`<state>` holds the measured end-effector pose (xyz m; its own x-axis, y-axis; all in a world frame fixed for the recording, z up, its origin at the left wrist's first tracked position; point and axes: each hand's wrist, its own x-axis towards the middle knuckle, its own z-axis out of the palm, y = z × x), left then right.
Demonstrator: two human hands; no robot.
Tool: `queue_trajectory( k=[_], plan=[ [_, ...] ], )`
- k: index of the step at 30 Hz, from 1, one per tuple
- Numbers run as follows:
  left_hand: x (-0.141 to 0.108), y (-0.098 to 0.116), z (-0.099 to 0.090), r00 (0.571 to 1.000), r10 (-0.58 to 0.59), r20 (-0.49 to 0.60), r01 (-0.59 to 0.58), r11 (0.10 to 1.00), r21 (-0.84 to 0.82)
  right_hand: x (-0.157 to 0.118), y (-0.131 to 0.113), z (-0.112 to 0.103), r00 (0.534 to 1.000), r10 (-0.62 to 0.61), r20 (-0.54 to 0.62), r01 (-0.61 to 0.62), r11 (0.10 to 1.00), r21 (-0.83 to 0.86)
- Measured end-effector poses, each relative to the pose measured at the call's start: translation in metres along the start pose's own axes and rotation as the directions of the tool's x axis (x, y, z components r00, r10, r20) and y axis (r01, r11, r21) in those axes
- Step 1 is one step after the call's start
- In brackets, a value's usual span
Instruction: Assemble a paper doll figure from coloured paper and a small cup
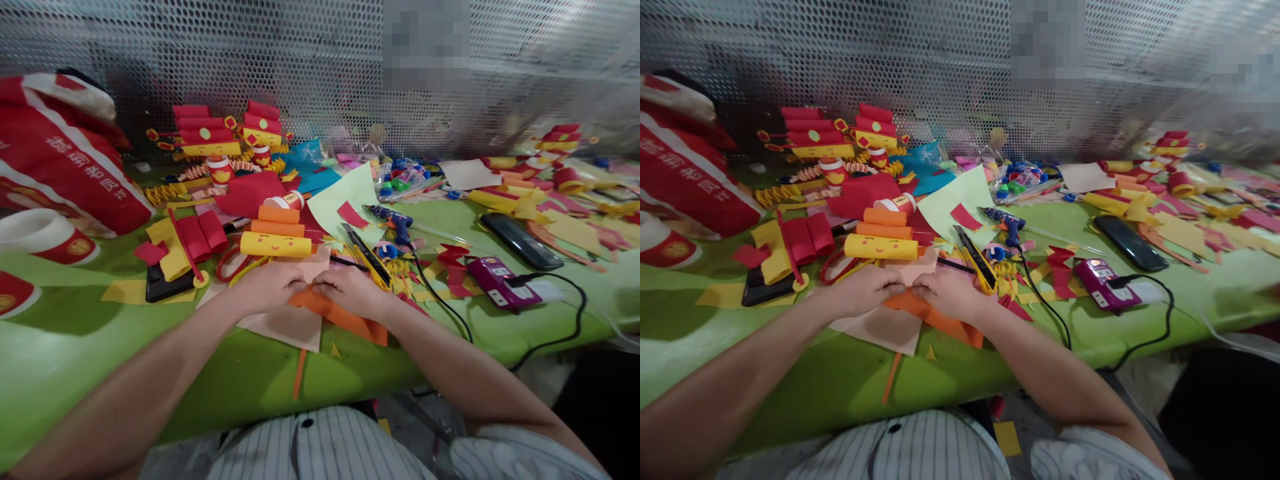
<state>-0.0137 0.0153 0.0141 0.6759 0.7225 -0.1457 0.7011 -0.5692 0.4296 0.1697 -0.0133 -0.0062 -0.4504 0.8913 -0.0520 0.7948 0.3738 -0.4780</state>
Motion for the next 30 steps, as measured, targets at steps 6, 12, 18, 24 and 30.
queue_trajectory(
  k=[6, 12, 18, 24, 30],
  plan=[
    [-0.002, 0.001, -0.004, 0.999, 0.026, -0.039, -0.028, 0.999, -0.037, -0.001, 0.003, -0.009, 1.000, 0.004, -0.025, -0.001, 0.993, 0.114],
    [-0.001, -0.004, -0.008, 0.999, -0.027, -0.035, 0.026, 0.998, -0.049, -0.002, 0.016, -0.027, 0.997, 0.071, 0.014, -0.072, 0.972, 0.222],
    [-0.002, -0.001, -0.010, 0.998, -0.051, -0.037, 0.051, 0.999, -0.009, -0.004, 0.020, -0.033, 0.999, 0.002, -0.036, 0.005, 0.985, 0.175],
    [-0.001, 0.007, -0.007, 1.000, -0.010, -0.001, 0.010, 0.999, 0.032, -0.001, -0.003, -0.016, 0.992, -0.080, 0.097, 0.086, 0.994, -0.063],
    [-0.002, 0.007, -0.007, 1.000, 0.009, 0.018, -0.008, 1.000, -0.004, -0.001, -0.002, -0.012, 0.998, -0.031, 0.062, 0.030, 0.999, 0.025]
  ],
)
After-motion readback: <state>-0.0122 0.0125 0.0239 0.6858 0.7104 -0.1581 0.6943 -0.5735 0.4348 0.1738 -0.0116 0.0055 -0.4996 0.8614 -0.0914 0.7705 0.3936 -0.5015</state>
